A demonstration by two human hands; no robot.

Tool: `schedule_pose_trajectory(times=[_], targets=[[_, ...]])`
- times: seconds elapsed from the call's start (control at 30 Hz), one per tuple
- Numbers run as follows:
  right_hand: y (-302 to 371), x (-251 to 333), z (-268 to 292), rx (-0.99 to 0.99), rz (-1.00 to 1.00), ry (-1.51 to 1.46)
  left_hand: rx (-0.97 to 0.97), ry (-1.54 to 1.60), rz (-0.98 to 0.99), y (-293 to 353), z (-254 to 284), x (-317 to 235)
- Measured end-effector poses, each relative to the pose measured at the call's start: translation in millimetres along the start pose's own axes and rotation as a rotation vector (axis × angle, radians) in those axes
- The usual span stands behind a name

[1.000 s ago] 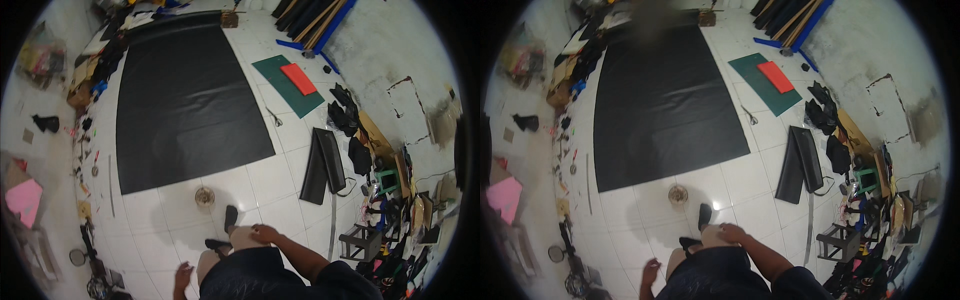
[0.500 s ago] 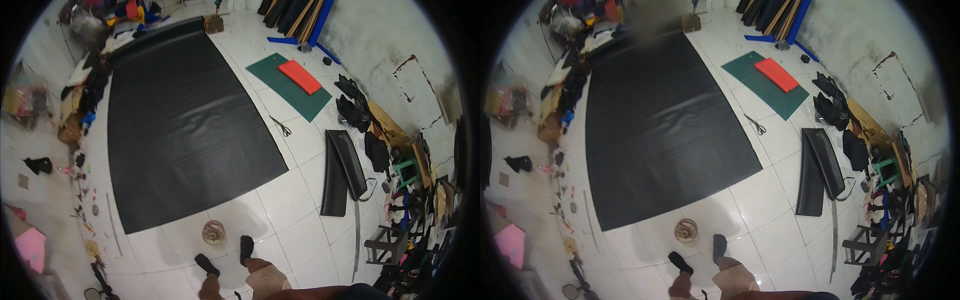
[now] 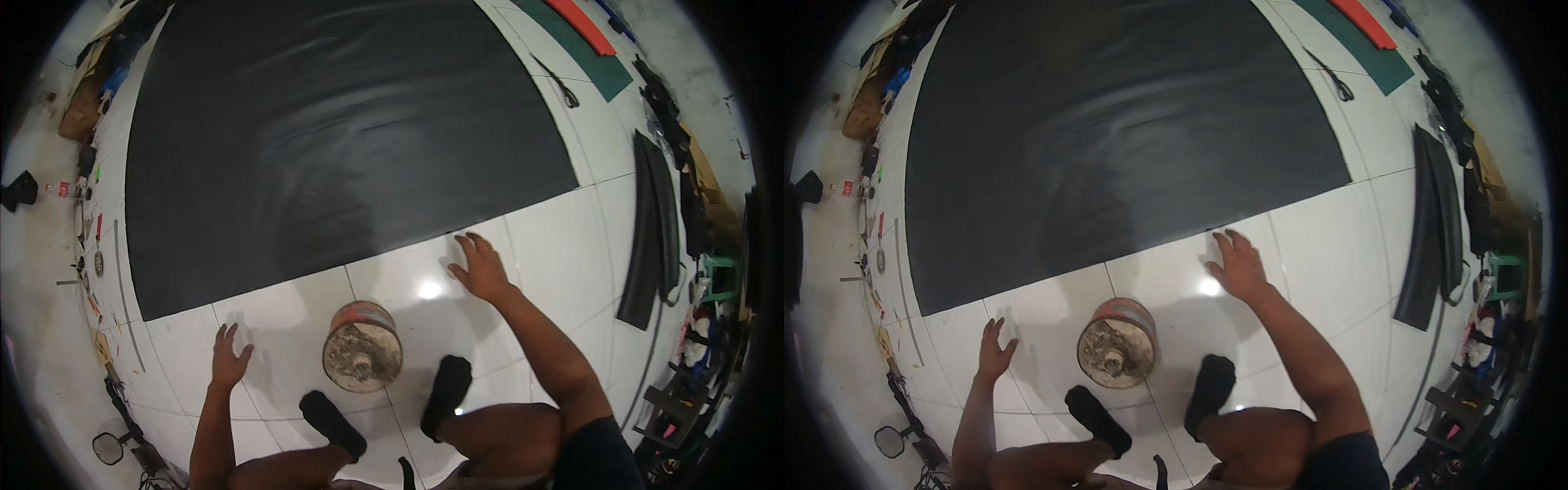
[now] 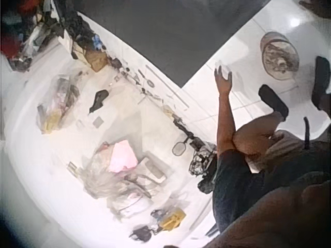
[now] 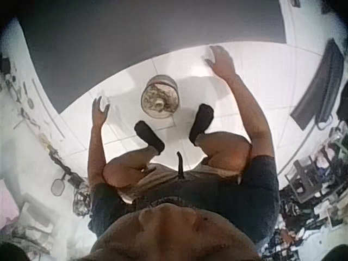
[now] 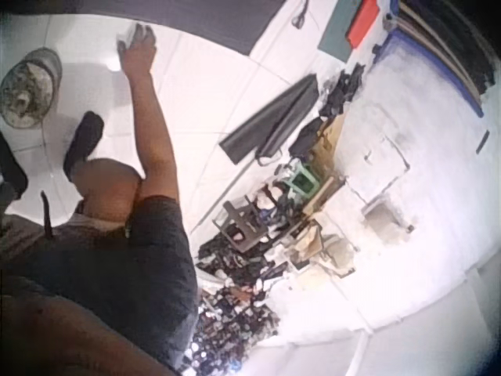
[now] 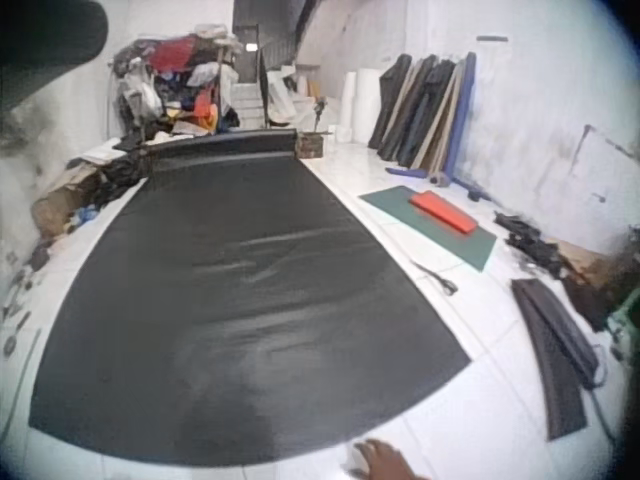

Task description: The person cuts a large sheet of black textile material using shears on the floor, first cutting a strip from the edge and then cutting the main sheet into two pieces.

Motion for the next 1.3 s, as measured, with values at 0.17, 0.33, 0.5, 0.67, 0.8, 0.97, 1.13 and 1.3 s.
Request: schedule_pose_trajectory(times=[0.17, 0.33, 0.5, 0.67, 0.8, 0.97, 1.13, 1.3], targets=[[-21.8, -10.1, -29.2, 0.016, 0.166, 0.274, -0.054, -0.169, -0.131, -60.6, -18.6, 7.3], [-42.2, -23.8, -34.7, 0.108, 0.093, 0.358, 0.007, -0.223, -0.044, -84.4, -35.5, 16.3], [-31.9, -22.8, -40.5, 0.196, 0.066, 0.363, 0.006, -0.150, -0.068, -69.0, -43.6, 25.6], [-1.5, -29.3, -42.2, 0.090, 0.091, 0.294, -0.074, -0.124, -0.159, -38.8, -56.0, 20.1], [19.6, -34.0, -46.5, 0.046, 0.124, 0.251, -0.054, -0.135, -0.139, -18.7, -64.2, 21.1], [27.7, -33.1, -46.2, 0.050, 0.105, 0.307, -0.016, -0.190, -0.062, -10.8, -71.8, 24.2], [31.3, -35.0, -46.0, 0.022, 0.092, 0.266, -0.021, -0.128, -0.029, -8.2, -68.9, 25.6], [32.4, -30.5, -49.8, 0.007, 0.089, 0.271, -0.020, -0.123, -0.009, -5.8, -67.6, 31.4]])
Point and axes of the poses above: each hand's wrist, its own y-axis away from the middle knuckle, its own z-axis out of the back of the hand, x = y × z, the point moved 8 cm from there along -y, towards the middle knuckle, and after that the axes turned 3 degrees about -z, right-handed, at the moved point
